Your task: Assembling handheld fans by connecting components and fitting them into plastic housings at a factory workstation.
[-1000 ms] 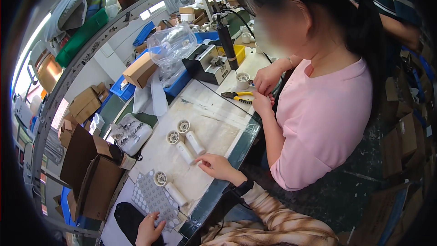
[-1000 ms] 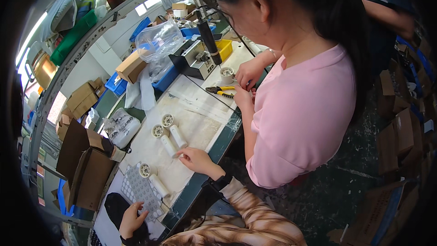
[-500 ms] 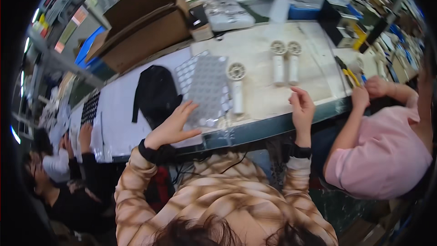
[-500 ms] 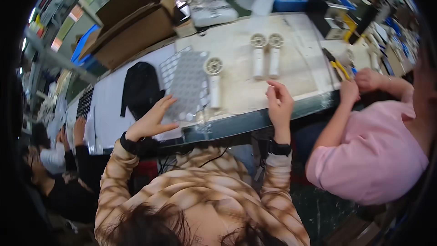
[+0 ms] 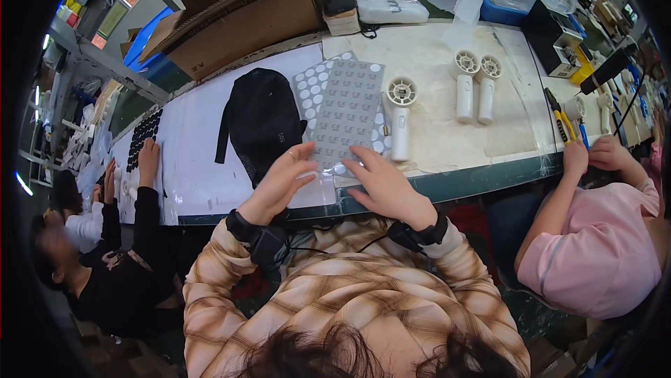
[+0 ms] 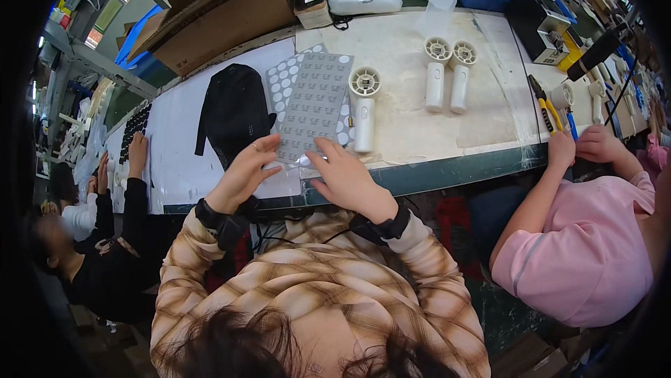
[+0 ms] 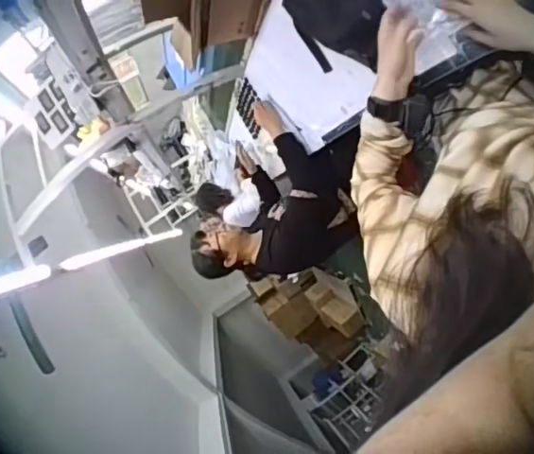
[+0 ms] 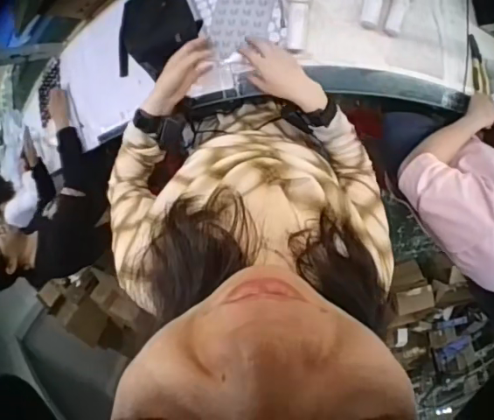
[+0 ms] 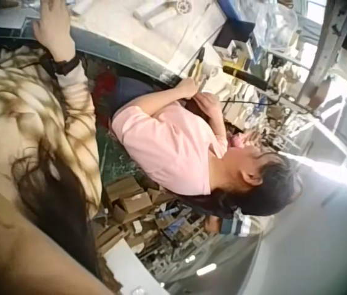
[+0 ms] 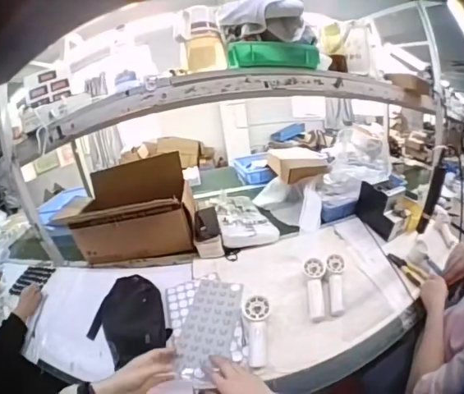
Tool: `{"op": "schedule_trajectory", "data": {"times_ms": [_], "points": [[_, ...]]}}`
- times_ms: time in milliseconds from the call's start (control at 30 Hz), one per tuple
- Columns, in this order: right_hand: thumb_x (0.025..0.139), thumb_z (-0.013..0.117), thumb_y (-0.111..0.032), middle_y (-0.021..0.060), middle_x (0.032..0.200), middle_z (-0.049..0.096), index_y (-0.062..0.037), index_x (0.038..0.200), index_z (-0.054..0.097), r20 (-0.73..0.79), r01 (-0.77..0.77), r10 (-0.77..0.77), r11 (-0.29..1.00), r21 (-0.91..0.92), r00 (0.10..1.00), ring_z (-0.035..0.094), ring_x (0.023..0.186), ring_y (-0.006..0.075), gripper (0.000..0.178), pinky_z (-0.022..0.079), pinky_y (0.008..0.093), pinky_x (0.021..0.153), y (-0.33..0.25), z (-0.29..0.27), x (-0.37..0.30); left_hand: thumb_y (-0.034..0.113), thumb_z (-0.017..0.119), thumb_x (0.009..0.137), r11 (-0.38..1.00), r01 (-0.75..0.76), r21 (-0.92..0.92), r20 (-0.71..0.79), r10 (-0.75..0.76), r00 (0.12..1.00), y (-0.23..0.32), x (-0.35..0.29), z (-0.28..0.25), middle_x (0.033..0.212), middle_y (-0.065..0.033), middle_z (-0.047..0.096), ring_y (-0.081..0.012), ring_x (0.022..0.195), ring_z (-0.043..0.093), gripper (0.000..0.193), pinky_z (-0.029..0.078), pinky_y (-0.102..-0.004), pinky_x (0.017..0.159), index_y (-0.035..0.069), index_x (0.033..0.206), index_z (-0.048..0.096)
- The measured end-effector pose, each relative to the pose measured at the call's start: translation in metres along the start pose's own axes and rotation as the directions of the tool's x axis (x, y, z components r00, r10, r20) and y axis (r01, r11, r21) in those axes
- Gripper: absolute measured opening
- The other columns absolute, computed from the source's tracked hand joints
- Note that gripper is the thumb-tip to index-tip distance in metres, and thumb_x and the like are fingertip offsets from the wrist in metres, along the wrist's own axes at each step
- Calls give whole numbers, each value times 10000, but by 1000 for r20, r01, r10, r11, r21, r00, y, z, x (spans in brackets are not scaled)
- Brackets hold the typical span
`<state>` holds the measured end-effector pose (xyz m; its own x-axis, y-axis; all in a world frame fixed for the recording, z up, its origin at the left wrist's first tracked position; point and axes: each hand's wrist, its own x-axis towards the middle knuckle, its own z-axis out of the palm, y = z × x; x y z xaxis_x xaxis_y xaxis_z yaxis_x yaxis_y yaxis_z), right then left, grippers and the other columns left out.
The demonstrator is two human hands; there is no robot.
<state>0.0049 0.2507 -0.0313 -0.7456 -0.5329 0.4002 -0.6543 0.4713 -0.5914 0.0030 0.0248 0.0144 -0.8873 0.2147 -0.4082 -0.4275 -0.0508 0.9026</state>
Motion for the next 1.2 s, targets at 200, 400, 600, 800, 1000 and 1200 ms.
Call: {"op": "schedule_trajectory", "data": {"times_ms": [200, 400, 600, 800, 1000, 1200], "points": [[758, 645, -131, 187, 1290, 406, -37, 1242, 451, 59, 29, -29, 1000, -9, 998, 446, 1145, 365, 529, 395, 411, 942, 6, 3, -3, 144, 533, 872, 921, 90, -379, -49, -117, 992, 6, -1, -4, 1214, -84, 486, -132, 1111, 442, 419, 408, -283, 889, 24, 1262, 440], [775, 627, -119, 179, 1280, 418, -38, 1235, 460, -20, -61, 65, 985, 161, 998, 454, 1135, 347, 496, 384, 397, 950, 3, 0, -2, 120, 561, 875, 962, 155, -226, 117, -131, 984, -15, 17, -7, 997, -43, 599, -95, 854, 565, 310, 455, -203, 672, -7, 1156, 520], [769, 638, -115, 118, 1149, 530, -57, 1154, 541, -135, -105, 117, 990, 94, 984, 511, 1039, 295, 402, 411, 376, 892, -7, 2, 4, 80, 592, 863, 990, 59, 129, 107, -73, 992, -25, 24, 3, 926, -39, 631, -81, 735, 595, 230, 477, -180, 613, -6, 1075, 568], [719, 680, -114, 77, 1057, 582, -63, 1045, 610, -213, -16, 22, 999, 30, 977, 547, 953, 258, 337, 446, 357, 813, 1, 12, 14, 35, 603, 843, 990, 116, -77, 69, -110, 991, -23, 20, 13, 997, -57, 629, -105, 833, 612, 243, 517, -241, 763, -12, 1079, 570], [675, 707, -91, 80, 1011, 599, -61, 974, 631, -268, 52, -24, 994, 96, 963, 571, 908, 260, 310, 473, 348, 766, 7, 12, 16, 14, 601, 839, 980, 120, -159, 59, -112, 992, -20, 20, 15, 1012, -85, 623, -145, 872, 621, 254, 527, -269, 783, -46, 1083, 563], [676, 708, -87, 85, 921, 620, -55, 867, 632, -332, 57, -25, 995, 85, 943, 600, 839, 264, 208, 494, 345, 711, 13, 17, 12, 44, 568, 866, 969, 85, -232, 61, -73, 995, -27, 25, 28, 1044, -86, 611, -164, 923, 608, 245, 510, -299, 820, -22, 1101, 553]]}}
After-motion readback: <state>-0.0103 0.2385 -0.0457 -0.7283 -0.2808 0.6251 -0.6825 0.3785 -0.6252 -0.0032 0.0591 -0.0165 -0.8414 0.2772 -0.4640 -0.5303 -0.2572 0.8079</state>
